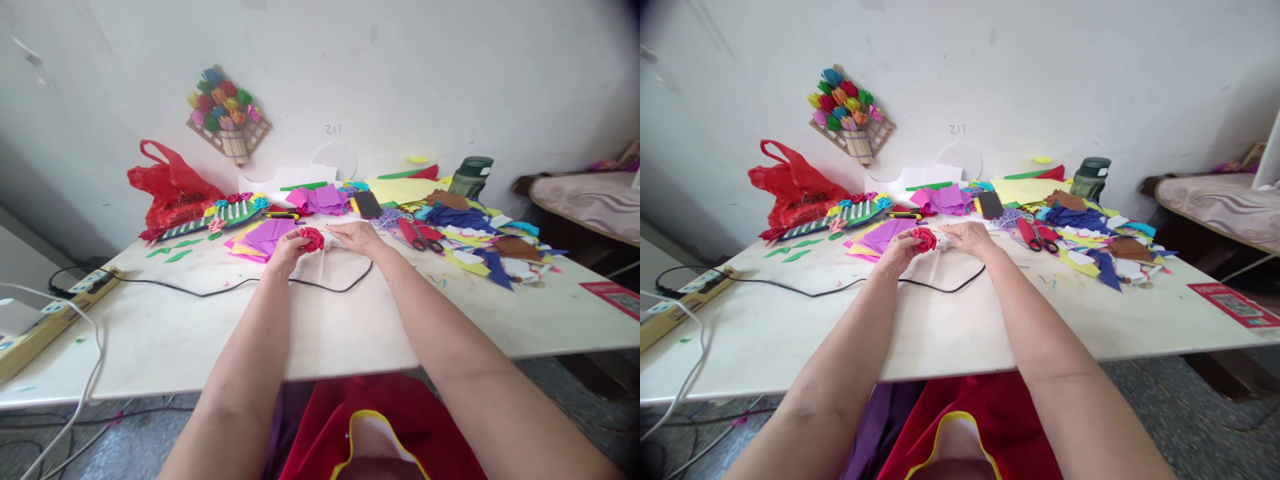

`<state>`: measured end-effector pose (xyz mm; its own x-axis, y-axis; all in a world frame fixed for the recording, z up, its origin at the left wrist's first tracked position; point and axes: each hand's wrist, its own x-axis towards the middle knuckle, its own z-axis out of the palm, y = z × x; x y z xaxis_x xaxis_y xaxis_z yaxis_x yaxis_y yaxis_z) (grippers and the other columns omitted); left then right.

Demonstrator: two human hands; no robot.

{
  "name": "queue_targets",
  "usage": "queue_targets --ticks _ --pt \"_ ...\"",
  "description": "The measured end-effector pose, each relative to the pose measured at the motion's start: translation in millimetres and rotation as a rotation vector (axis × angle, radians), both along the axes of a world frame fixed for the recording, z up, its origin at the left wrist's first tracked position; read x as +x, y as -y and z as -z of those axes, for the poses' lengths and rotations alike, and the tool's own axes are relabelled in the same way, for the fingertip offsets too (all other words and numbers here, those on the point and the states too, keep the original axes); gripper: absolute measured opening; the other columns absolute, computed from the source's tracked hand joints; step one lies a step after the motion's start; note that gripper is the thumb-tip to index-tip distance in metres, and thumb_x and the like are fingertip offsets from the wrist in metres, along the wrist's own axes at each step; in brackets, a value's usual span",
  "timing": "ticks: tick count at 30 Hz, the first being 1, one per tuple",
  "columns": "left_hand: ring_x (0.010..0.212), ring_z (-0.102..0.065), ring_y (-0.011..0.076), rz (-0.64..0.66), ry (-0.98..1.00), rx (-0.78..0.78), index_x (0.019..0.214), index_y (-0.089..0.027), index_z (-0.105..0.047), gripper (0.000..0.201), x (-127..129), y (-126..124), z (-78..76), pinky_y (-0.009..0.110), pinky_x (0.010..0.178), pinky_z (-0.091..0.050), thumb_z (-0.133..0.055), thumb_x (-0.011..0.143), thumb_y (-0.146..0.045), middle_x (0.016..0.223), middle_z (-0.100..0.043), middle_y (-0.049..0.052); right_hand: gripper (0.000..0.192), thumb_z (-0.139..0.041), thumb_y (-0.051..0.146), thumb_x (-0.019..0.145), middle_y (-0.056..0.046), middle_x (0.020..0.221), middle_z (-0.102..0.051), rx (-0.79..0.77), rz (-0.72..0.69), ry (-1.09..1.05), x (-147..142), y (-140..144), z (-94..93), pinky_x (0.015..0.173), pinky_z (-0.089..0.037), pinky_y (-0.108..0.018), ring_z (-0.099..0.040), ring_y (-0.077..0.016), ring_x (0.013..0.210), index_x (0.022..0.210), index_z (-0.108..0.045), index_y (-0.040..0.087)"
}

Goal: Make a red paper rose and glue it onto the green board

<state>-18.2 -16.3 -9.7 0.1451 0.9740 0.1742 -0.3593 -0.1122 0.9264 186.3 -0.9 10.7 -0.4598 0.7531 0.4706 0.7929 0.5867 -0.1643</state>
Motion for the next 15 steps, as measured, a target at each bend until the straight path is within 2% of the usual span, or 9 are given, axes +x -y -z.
queue_targets --ticks 9,15 --pt "0.071 -0.062 0.0151 -0.148 0.046 -0.026 0.085 -0.017 -0.065 0.031 -3 -9 5.0 0.032 0.073 -0.050 -0.067 0.054 -0.013 0.075 -0.066 0.001 0.039 -0.060 0.040 0.079 -0.003 0.095 -0.074 -0.093 0.135 -0.108 13 1 0.1 0.078 -0.049 -0.028 -0.068 -0.0197 0.088 0.115 -0.067 0.027" --pt "0.071 -0.062 0.0157 -0.170 0.106 -0.074 0.082 -0.017 -0.064 0.029 -1 -9 4.0 0.032 0.073 -0.050 -0.067 0.054 -0.012 0.074 -0.066 0.002 0.029 -0.058 0.036 0.077 -0.004 0.077 -0.072 -0.145 0.231 -0.249 21 -9 1.1 0.062 -0.044 -0.025 -0.064 -0.0186 0.076 0.094 -0.075 0.019"
